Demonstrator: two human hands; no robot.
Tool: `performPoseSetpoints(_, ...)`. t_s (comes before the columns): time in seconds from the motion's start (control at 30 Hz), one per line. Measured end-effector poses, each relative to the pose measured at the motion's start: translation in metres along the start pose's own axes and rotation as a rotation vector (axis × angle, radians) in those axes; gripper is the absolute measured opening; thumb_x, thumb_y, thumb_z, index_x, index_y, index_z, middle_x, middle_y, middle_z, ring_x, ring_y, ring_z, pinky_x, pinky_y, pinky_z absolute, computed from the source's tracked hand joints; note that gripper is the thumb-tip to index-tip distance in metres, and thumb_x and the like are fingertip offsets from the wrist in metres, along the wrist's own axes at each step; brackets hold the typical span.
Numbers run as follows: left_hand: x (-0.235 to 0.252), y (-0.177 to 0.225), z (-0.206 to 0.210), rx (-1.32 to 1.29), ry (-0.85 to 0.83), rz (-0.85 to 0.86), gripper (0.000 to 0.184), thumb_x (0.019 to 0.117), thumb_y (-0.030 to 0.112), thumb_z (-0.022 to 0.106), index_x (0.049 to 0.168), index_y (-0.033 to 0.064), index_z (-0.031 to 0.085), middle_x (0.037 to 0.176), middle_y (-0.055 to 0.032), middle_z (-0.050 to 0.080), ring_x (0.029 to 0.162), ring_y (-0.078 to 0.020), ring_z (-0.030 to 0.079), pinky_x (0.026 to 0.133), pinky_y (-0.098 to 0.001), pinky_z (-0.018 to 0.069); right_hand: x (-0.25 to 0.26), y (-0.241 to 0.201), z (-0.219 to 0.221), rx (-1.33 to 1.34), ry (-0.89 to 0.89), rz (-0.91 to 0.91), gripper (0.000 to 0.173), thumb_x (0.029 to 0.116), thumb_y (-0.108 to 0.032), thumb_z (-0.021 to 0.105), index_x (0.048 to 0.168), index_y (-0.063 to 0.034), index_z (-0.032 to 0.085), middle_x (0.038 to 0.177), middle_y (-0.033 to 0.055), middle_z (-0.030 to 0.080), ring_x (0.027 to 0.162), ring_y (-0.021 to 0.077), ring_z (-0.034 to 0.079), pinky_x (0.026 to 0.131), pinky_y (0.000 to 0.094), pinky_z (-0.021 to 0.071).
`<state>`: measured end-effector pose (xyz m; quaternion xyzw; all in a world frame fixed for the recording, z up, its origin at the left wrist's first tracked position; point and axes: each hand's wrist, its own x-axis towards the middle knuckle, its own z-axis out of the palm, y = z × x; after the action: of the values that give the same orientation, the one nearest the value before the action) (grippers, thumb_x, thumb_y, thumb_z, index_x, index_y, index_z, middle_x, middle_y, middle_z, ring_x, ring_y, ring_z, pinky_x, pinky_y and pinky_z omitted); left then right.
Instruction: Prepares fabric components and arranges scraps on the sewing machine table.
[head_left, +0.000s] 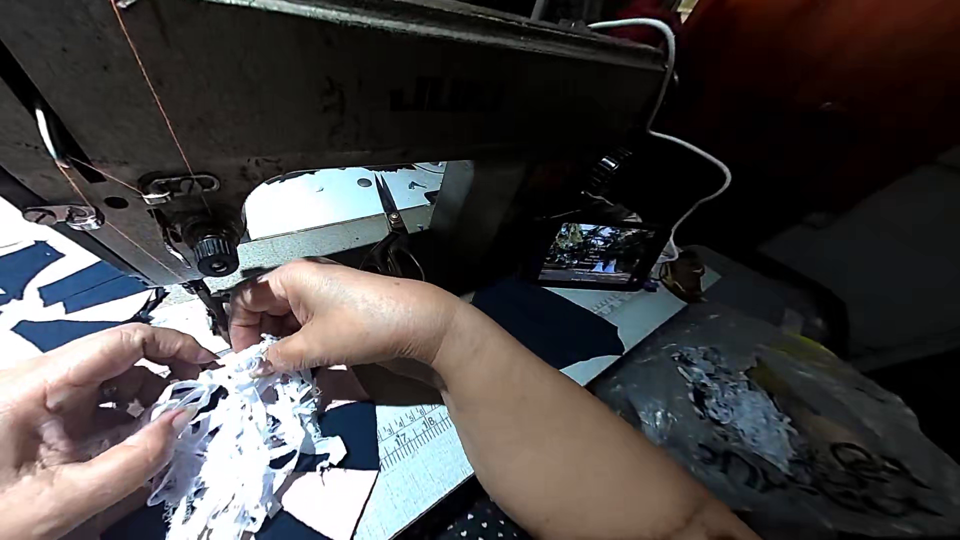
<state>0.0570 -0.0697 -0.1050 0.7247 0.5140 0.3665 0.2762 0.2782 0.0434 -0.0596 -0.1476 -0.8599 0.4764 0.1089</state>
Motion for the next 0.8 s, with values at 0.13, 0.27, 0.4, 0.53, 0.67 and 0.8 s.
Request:
performPoseSetpoints(0.13,0.001,0.007,-0.002,0.053,-0.021,-0.054,0.032,0.0775,0.006,0.063,0.108,-0.0062,0.062,0.092,-0.0057,0.064,0.073,-0.0017,0.059,0.061,-0.0151,0.0481,0.000,0.001,0.002,-0.082,0.020,0.004,0.010,0.0919,0.005,0.069,0.101,0.0071,0.068,0.088,0.0118,0.067,0.078,0.0114,0.063,0.072,0.0265,0.0527)
performPoseSetpoints(0.27,-0.001,-0.007,-0.004,0.105,-0.044,0.037,0.026,0.0848,0.015,0.068,0.104,-0.0026,0.066,0.086,-0.0046,0.068,0.074,-0.0014,0.063,0.064,-0.0158,0.0507,-0.002,-0.001,0.004,-0.246,0.026,0.043,0.003,0.0919,0.001,0.070,0.095,0.0016,0.071,0.087,0.0087,0.068,0.081,0.0131,0.063,0.074,0.0302,0.0517)
performPoseSetpoints(0.4,0.001,-0.004,-0.002,0.151,-0.012,0.090,0.023,0.0869,0.016,0.067,0.096,-0.0048,0.069,0.083,-0.0071,0.068,0.072,-0.0020,0.061,0.063,-0.0160,0.0483,-0.002,0.000,0.004,-0.270,0.019,0.040,0.003,0.0934,0.000,0.069,0.094,0.0007,0.071,0.086,0.0078,0.067,0.081,0.0124,0.062,0.073,0.0299,0.0510)
performPoseSetpoints(0.53,0.002,0.000,0.002,0.066,0.046,0.066,0.023,0.0866,0.018,0.069,0.097,-0.0028,0.067,0.086,-0.0037,0.068,0.066,-0.0002,0.061,0.056,-0.0139,0.0495,0.000,0.002,0.004,-0.133,0.055,-0.030,0.005,0.0938,0.003,0.068,0.098,0.0043,0.070,0.089,0.0100,0.068,0.081,0.0111,0.064,0.074,0.0268,0.0524)
performPoseSetpoints(0.67,0.001,-0.014,-0.001,0.127,0.111,0.119,0.025,0.0844,0.023,0.065,0.094,0.0001,0.067,0.087,-0.0031,0.066,0.072,-0.0018,0.062,0.060,-0.0163,0.0515,0.001,0.002,0.005,-0.243,0.048,0.039,0.009,0.0925,-0.001,0.072,0.101,0.0014,0.071,0.092,0.0102,0.070,0.085,0.0145,0.066,0.077,0.0325,0.0547)
performPoseSetpoints(0.8,0.000,-0.004,-0.005,0.186,0.139,0.077,0.020,0.0787,0.014,0.059,0.089,-0.0026,0.064,0.086,-0.0065,0.063,0.074,-0.0048,0.061,0.062,-0.0176,0.0488,0.000,0.001,0.004,-0.197,0.093,0.002,0.011,0.0907,-0.002,0.074,0.100,0.0028,0.070,0.091,0.0101,0.069,0.082,0.0129,0.065,0.077,0.0288,0.0546)
